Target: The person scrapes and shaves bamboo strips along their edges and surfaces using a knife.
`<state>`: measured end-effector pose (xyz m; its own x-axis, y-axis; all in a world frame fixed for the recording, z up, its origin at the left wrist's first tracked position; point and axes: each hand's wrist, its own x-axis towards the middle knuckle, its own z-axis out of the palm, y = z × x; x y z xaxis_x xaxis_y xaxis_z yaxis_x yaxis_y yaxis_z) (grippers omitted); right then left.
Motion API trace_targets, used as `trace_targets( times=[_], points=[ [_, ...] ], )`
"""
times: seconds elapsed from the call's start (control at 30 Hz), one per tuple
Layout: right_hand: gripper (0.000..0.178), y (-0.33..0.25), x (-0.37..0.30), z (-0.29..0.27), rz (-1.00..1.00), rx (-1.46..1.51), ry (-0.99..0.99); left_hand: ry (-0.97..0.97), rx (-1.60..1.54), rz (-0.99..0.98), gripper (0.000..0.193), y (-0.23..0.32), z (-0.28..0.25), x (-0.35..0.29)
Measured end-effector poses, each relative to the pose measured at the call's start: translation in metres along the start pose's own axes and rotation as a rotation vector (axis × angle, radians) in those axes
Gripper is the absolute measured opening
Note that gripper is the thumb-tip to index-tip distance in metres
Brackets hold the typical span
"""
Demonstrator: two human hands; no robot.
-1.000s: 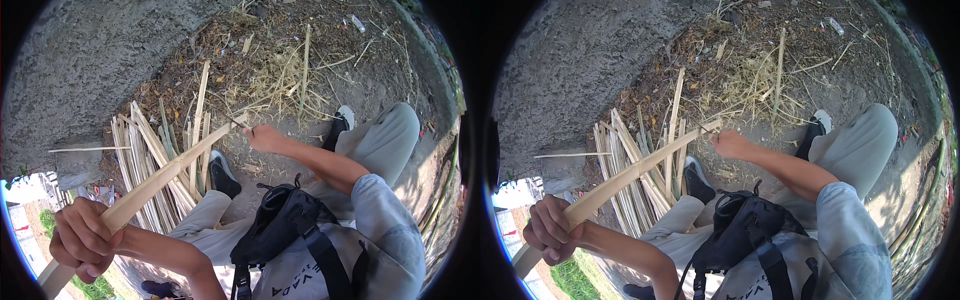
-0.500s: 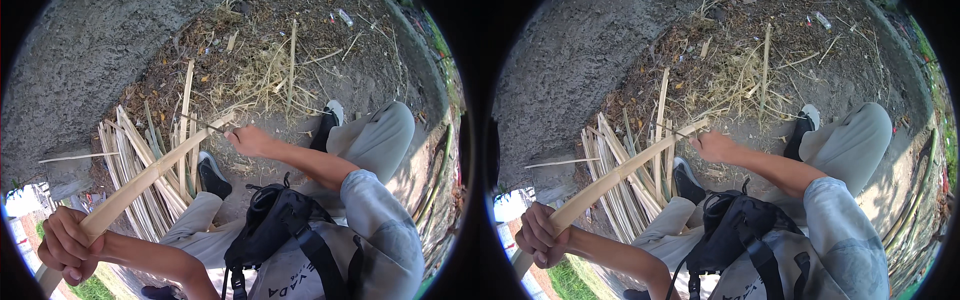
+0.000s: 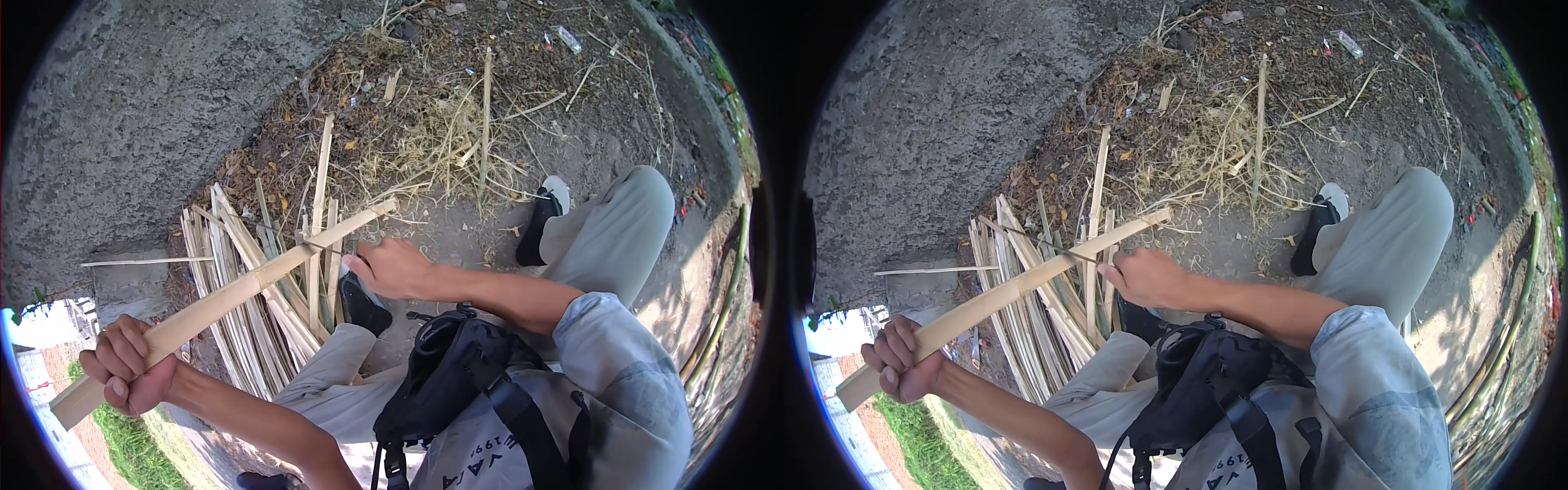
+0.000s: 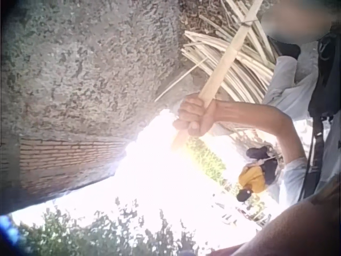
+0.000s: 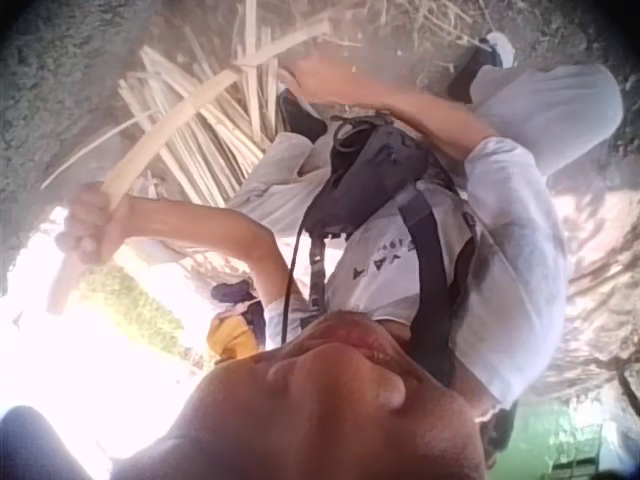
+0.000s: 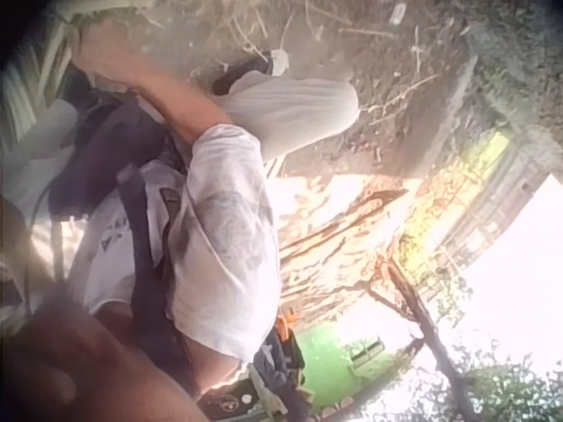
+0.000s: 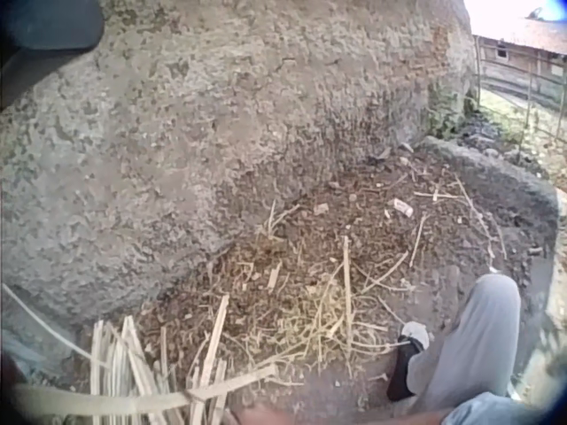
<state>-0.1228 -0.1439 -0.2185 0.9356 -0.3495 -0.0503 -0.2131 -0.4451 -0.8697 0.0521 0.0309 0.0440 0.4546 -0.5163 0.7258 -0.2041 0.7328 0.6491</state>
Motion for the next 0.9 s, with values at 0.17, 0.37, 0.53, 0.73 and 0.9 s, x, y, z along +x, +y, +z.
trace_targets(
  times=[0.17,0.37,0.53,0.73,0.9],
  points=[
    [0.045,-0.002,-0.003,0.004,-0.21,0.016,-0.01,-0.051,0.015,-0.008,0.033,0.002,0.015,0.003],
    [0.044,0.027,-0.001,0.025,-0.024,-0.079,0.105,0.039,0.009,-0.078,0.032,0.001,-0.005,0.004],
    [0.045,-0.042,-0.003,-0.019,-0.128,0.041,0.022,0.057,0.062,-0.078,0.031,0.002,-0.002,0.007],
    [0.043,0.022,0.001,0.003,-0.043,-0.088,0.123,-0.079,0.041,-0.08,0.03,-0.015,0.042,0.021],
    [0.046,0.048,0.007,0.001,0.161,-0.136,-0.067,-0.109,0.029,-0.087,0.031,-0.023,0.046,0.02]
  ],
)
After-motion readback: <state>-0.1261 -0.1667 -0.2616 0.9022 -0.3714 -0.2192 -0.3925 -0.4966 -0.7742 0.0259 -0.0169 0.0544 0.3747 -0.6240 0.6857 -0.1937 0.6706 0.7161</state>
